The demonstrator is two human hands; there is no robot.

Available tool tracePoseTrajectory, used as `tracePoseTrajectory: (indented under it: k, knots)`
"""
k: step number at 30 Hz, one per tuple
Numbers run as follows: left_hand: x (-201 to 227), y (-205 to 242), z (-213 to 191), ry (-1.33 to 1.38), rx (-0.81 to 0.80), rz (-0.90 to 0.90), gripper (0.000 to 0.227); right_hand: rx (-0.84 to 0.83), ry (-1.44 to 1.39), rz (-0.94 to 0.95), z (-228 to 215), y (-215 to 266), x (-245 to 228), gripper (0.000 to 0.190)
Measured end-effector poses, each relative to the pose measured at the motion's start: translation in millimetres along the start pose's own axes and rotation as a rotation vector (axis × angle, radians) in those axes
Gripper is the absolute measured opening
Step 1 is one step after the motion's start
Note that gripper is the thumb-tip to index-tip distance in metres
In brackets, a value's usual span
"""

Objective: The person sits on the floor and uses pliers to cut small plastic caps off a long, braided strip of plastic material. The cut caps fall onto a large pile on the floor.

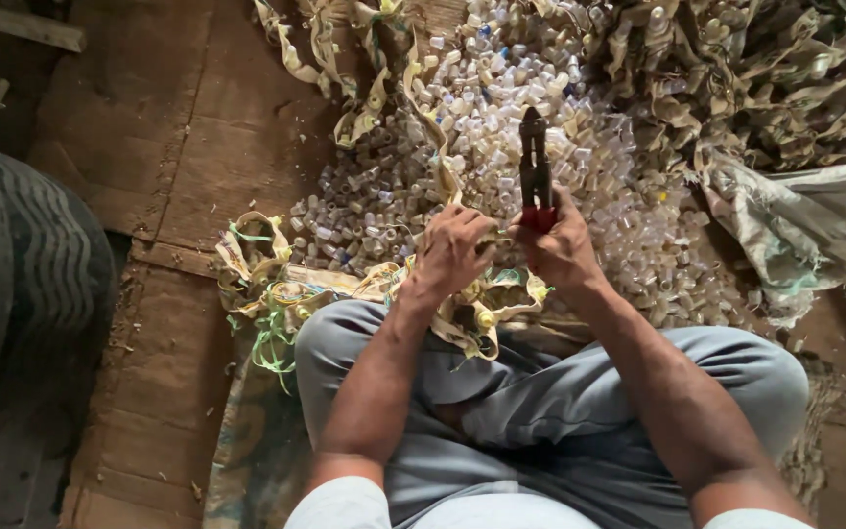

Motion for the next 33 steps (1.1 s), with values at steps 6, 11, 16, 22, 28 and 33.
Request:
tracePoseTrajectory:
  k: [6, 11, 16, 22, 28, 33]
  knots:
    - [-3.3, 0.2, 7.8, 0.022, -0.063, -0.038, 0.030, 0.035, 0.035, 0.047, -2.5, 1.3, -10.8, 0.051]
    - [-4.5, -2.7, 7.6, 0.120, -0.023, -0.049, 0.019, 0.018, 0.075, 0.017, -7.4, -5.7, -14.8, 0.050]
    - [-11.5, -1.6, 8.8, 0.192, -0.032, -0.115, 0.017, -0.065, 0.023, 0.015, 1.7, -3.0, -15.2, 0.040]
    - [-35.5, 7.8, 7.0, 0.298, 0.170, -0.293, 0.018, 0.060, -0.050, 0.248, -4.5, 10.5, 2.9, 0.027]
    - [-47.8, 6.5, -2.6, 0.271, 0.301, -0.309, 0.017, -0.037, -0.005, 0.268, -3.3, 31.5, 13.5, 0.019]
    - [-56.2, 7.2, -2.4, 0.304, 0.254, -0.412, 0.018, 0.009, -0.114, 0.334, 3.5, 31.7, 25.3, 0.051]
Point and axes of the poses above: each hand's wrist, its own y-axis away from the middle knuckle, its own z-axis out of the palm, x = y × z, the point moved 8 cm from there along -y, towards the middle knuckle, and after that the axes turned 3 degrees about -z, right-handed, at the moved point
